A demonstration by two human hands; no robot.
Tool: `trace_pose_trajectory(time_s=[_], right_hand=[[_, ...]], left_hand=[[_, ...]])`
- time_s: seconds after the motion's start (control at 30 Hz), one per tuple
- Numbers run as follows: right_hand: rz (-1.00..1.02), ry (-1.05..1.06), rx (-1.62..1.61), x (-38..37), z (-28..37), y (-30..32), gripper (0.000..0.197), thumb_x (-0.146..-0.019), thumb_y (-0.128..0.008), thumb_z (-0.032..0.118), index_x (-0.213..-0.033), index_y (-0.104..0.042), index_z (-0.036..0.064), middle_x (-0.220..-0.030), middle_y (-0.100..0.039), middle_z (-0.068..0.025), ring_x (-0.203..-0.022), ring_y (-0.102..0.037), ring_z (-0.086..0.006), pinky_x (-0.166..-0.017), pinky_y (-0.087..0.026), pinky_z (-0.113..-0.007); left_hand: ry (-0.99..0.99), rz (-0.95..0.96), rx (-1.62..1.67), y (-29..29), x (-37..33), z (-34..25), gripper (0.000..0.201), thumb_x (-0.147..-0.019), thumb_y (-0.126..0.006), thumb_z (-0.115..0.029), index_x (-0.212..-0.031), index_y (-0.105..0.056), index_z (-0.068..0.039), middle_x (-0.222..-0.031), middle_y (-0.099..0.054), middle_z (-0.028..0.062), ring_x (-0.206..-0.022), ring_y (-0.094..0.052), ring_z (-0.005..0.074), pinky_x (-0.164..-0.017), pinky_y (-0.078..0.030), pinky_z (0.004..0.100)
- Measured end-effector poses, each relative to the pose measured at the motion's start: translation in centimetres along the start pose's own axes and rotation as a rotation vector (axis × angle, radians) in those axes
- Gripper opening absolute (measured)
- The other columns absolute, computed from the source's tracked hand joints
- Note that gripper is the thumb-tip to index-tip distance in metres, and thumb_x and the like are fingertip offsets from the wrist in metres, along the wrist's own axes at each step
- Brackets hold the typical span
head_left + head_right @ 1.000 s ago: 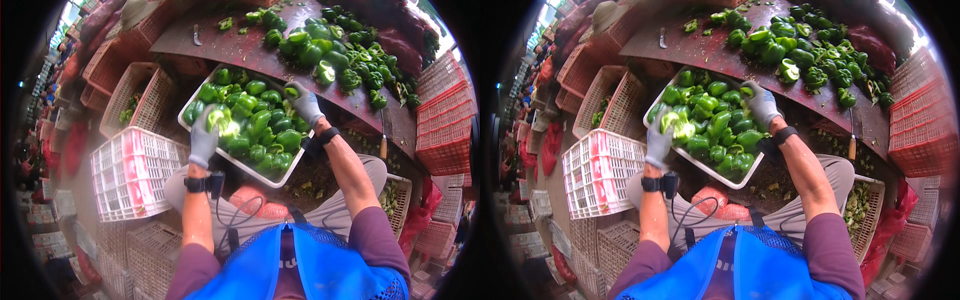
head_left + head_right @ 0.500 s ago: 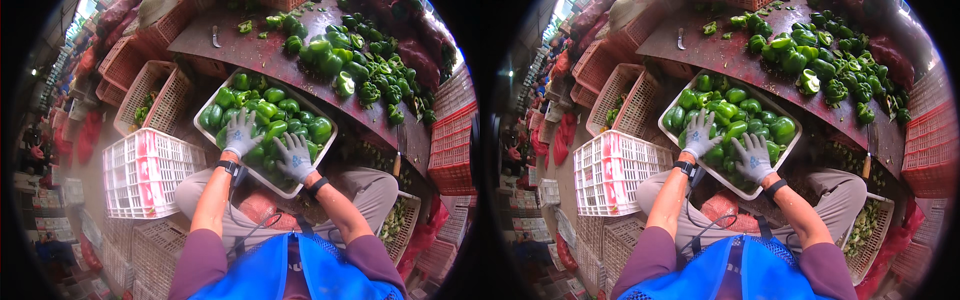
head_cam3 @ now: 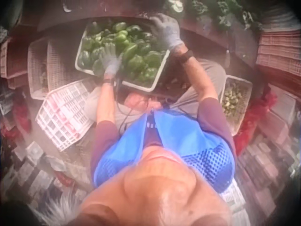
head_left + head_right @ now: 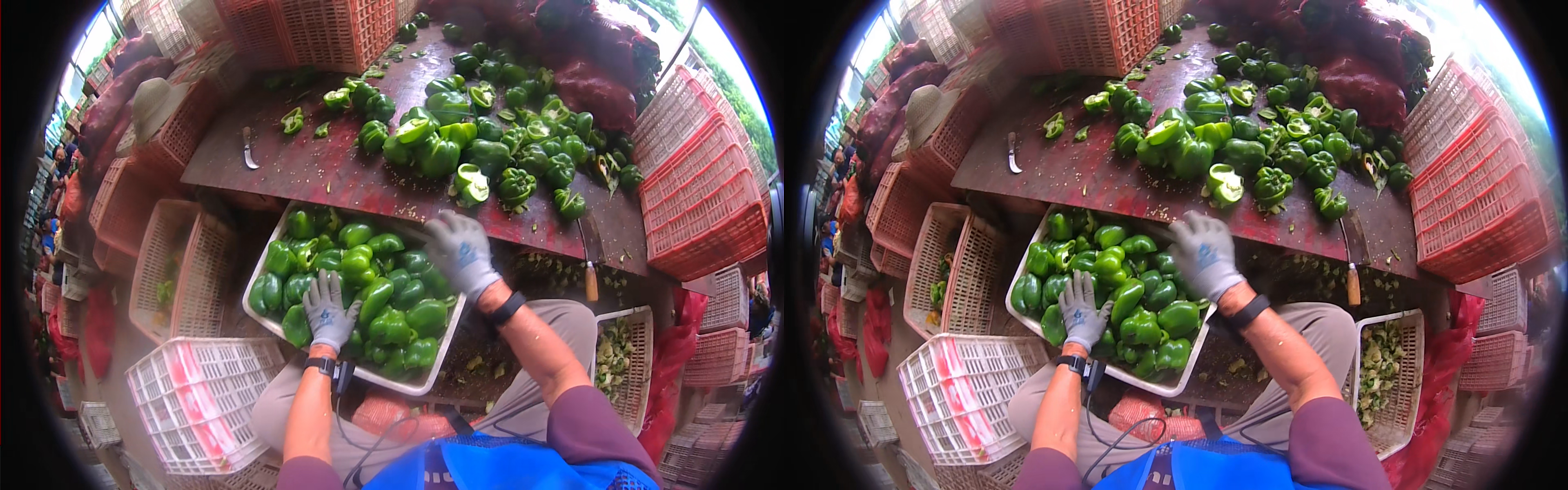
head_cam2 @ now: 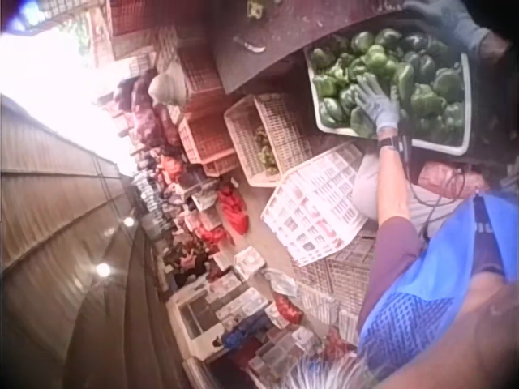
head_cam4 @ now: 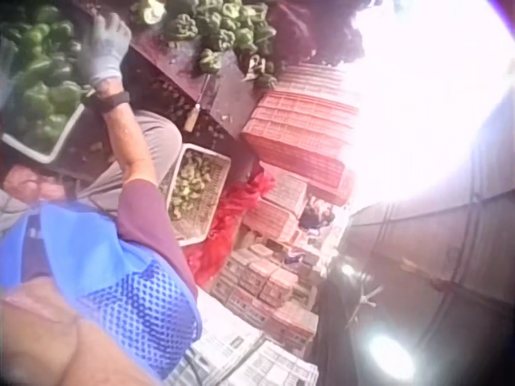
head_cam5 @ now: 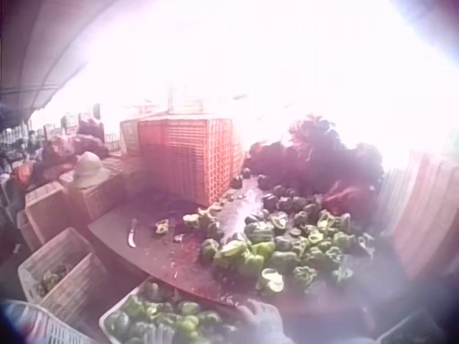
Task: Sorting green bell peppers and removing stems using a small knife.
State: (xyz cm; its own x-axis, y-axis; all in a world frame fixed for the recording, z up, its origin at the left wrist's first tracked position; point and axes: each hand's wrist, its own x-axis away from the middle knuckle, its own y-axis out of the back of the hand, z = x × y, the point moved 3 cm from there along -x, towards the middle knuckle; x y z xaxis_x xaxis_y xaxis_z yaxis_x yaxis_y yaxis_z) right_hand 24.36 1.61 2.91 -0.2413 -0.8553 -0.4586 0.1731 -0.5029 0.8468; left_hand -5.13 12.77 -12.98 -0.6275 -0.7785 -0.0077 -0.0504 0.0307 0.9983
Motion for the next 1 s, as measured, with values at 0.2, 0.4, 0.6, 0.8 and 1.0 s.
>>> trace_pose_trajectory(time_s=[0.2, 0.4, 0.6, 0.8, 1.0], right_hand=[[0.109, -0.347, -0.030, -8.3, -11.2, -0.2, 0.053, -0.087, -0.075, 0.035, -0.133, -0.063, 0.0123, -0.133, -0.065, -0.0179, -0.121, -0.063, -0.0394, -0.102, -0.051, -0.049], [0.373, -0.266, 0.145, -15.4, -11.0, -3.4, 0.080, -0.080, -0.081, 0.034, -0.149, -0.050, 0.0084, -0.143, -0.057, -0.0199, -0.131, -0.056, -0.0409, -0.109, -0.048, -0.046], [0.136, 0.118, 0.477, -12.2, -8.8, -5.6, 0.051, -0.073, -0.083, 0.026, -0.117, -0.061, 0.0130, -0.108, -0.065, -0.0132, -0.104, -0.065, -0.0343, -0.082, -0.053, -0.046], [0.004, 0.163, 0.198, -9.5, -6.5, -3.9, 0.051, -0.081, -0.079, 0.032, -0.125, -0.059, 0.0182, -0.103, -0.066, -0.0098, -0.098, -0.066, -0.0298, -0.082, -0.051, -0.045], [0.095, -0.035, 0.386, -13.7, -9.3, -4.5, 0.039, -0.086, -0.072, 0.029, -0.125, -0.069, 0.0267, -0.119, -0.065, -0.0125, -0.105, -0.064, -0.0336, -0.082, -0.053, -0.047]], left_hand=[[0.031, 0.019, 0.011, -0.9, -0.9, 0.5, 0.105, -0.093, -0.065, -0.057, -0.169, -0.009, -0.010, -0.175, -0.015, 0.0166, -0.155, -0.023, 0.0425, -0.126, -0.016, 0.0575], [0.024, 0.006, -0.028, -0.9, -0.6, 0.9, 0.105, -0.092, -0.067, -0.055, -0.169, -0.012, -0.009, -0.175, -0.016, 0.0162, -0.156, -0.023, 0.0410, -0.126, -0.016, 0.0567], [0.040, -0.005, 0.027, -0.9, -0.9, 1.1, 0.100, -0.094, -0.062, -0.060, -0.168, -0.017, -0.011, -0.175, -0.017, 0.0145, -0.157, -0.021, 0.0397, -0.127, -0.013, 0.0573], [0.042, -0.003, 0.038, -1.2, -1.3, 0.5, 0.100, -0.093, -0.062, -0.060, -0.169, -0.016, -0.013, -0.175, -0.016, 0.0140, -0.157, -0.022, 0.0402, -0.126, -0.014, 0.0579], [0.042, -0.025, 0.073, -0.9, -1.0, 0.9, 0.099, -0.093, -0.064, -0.060, -0.168, -0.019, -0.014, -0.174, -0.018, 0.0146, -0.156, -0.023, 0.0406, -0.126, -0.015, 0.0580]])
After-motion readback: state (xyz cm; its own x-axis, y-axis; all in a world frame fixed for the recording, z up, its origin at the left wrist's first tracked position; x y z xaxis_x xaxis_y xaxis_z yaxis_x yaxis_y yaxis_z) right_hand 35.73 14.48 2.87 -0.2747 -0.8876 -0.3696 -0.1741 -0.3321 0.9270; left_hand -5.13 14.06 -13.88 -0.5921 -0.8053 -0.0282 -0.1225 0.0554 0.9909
